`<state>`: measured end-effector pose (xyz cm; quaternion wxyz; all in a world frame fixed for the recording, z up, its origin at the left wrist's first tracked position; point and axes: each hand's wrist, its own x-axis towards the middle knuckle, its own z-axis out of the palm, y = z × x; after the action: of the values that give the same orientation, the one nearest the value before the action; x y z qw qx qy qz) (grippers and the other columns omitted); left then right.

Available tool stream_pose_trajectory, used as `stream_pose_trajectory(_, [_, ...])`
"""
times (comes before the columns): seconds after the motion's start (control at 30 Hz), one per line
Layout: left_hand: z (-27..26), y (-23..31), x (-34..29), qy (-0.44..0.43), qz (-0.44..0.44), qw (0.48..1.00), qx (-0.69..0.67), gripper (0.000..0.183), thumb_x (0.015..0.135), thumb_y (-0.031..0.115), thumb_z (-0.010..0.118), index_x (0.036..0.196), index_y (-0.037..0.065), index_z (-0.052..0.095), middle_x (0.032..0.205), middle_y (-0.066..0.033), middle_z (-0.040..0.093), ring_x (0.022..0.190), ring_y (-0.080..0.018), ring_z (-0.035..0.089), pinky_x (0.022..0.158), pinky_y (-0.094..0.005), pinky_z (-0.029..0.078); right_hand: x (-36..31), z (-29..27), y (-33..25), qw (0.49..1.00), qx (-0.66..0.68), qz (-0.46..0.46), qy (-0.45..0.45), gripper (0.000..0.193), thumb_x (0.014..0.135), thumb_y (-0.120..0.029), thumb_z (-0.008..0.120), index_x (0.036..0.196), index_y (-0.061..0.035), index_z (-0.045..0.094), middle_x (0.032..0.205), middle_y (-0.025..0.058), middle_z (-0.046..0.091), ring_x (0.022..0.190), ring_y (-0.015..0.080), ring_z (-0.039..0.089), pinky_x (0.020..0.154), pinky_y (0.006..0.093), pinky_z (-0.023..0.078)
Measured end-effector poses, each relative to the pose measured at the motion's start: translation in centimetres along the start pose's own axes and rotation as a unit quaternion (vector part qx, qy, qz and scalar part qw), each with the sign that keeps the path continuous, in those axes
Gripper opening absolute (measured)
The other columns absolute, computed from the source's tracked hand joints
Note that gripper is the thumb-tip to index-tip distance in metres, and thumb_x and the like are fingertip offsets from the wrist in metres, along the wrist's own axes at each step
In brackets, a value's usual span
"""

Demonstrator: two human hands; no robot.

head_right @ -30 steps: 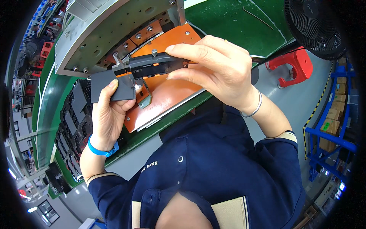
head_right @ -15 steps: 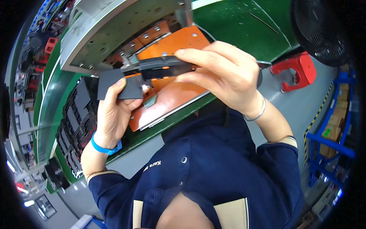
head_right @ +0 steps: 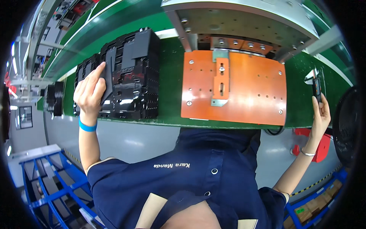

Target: The person repeatedly picks up small black rectangular components from a tray, places them on an orange fixture, and measures them using a digital caliper. After each measurement, the component is returned to the tray, and the process is repeated for multiple units.

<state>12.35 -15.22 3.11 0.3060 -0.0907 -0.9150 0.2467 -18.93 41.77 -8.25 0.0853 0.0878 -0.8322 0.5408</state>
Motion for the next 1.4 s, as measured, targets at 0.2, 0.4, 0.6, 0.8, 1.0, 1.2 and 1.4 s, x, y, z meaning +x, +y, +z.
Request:
stream_pose_trajectory(0.2, [1.0, -4.0, -9.4, -0.126, -0.008, 0.992, 0.026, 0.011, 0.071, 0.004, 0.064, 0.081, 0.008, 0.061, 0.105, -0.0080, 0.069, 0.081, -0.0190, 0.068, 0.059, -0.0268, 0.049, 2.1, 1.9, 9.2, 0.985, -0.168, 0.030, 0.031, 0.043, 0.084, -0.026, 0.077, 0.119, -0.0035, 0.066, 0.066, -0.0077, 0.054, 0.058, 0.0001, 0.040, 0.053, 0.0185, 0.027])
stream_pose_trajectory(0.4, [1.6, -2.6, -11.9, -0.109, -0.211, 0.946, -0.221, 0.026, 0.073, -0.014, 0.059, 0.094, -0.001, 0.067, 0.112, -0.0137, 0.068, 0.096, -0.0301, 0.068, 0.079, -0.0335, 0.056, 1.8, 4.1, 6.7, 0.921, -0.380, -0.065, 0.052, 0.047, 0.083, -0.039, 0.074, 0.121, -0.0124, 0.067, 0.082, 0.0039, 0.052, 0.066, 0.0134, 0.048, 0.060, 0.0293, 0.040])
stream_pose_trajectory(0.6, [1.1, -1.5, -13.6, -0.087, -0.359, 0.872, -0.320, 0.023, 0.083, -0.016, 0.050, 0.092, -0.003, 0.067, 0.117, -0.0157, 0.067, 0.103, -0.0263, 0.067, 0.087, -0.0312, 0.052, 1.6, 3.4, 6.4, 0.875, -0.466, -0.131, 0.018, 0.044, 0.087, -0.042, 0.069, 0.123, -0.0163, 0.066, 0.092, 0.0087, 0.058, 0.080, 0.0209, 0.055, 0.075, 0.0340, 0.043])
stream_pose_trajectory(0.8, [1.0, 2.2, -11.3, -0.042, -0.481, 0.825, -0.296, 0.025, 0.092, 0.008, 0.057, 0.116, 0.002, 0.061, 0.126, -0.0171, 0.062, 0.115, -0.0305, 0.061, 0.097, -0.0349, 0.046, -0.1, 7.9, -8.7, 0.881, -0.312, -0.347, 0.081, 0.031, 0.083, -0.014, 0.074, 0.114, -0.0087, 0.069, 0.097, 0.0087, 0.067, 0.088, 0.0217, 0.062, 0.078, 0.0336, 0.047])
stream_pose_trajectory(1.0, [2.5, 3.8, -9.8, -0.171, -0.417, 0.859, -0.242, 0.047, 0.096, 0.018, 0.050, 0.143, 0.014, 0.045, 0.152, -0.0148, 0.033, 0.143, -0.0367, 0.026, 0.115, -0.0549, 0.019, -4.7, 18.9, -23.7, 0.753, -0.121, -0.627, -0.157, 0.023, 0.071, -0.002, 0.069, 0.094, -0.0046, 0.069, 0.083, 0.0052, 0.065, 0.072, 0.0221, 0.062, 0.068, 0.0306, 0.049])
stream_pose_trajectory(1.2, [0.5, 3.8, -11.4, -0.208, -0.379, 0.866, -0.251, 0.046, 0.094, 0.007, 0.043, 0.140, 0.012, 0.049, 0.150, -0.0117, 0.038, 0.142, -0.0354, 0.029, 0.115, -0.0536, 0.019, -5.6, 32.5, -26.2, 0.637, -0.168, -0.711, -0.247, 0.016, 0.079, -0.011, 0.059, 0.094, -0.0069, 0.061, 0.085, 0.0025, 0.058, 0.088, 0.0182, 0.059, 0.072, 0.0322, 0.049])
stream_pose_trajectory(1.4, [0.8, 3.3, -11.0, -0.204, -0.379, 0.871, -0.237, 0.049, 0.090, 0.015, 0.049, 0.140, 0.013, 0.047, 0.148, -0.0097, 0.039, 0.143, -0.0335, 0.026, 0.116, -0.0532, 0.019, -6.2, 42.2, -26.1, 0.587, -0.331, -0.713, -0.193, 0.030, 0.084, -0.011, 0.057, 0.114, -0.0062, 0.059, 0.109, 0.0032, 0.061, 0.108, 0.0182, 0.056, 0.088, 0.0324, 0.043])
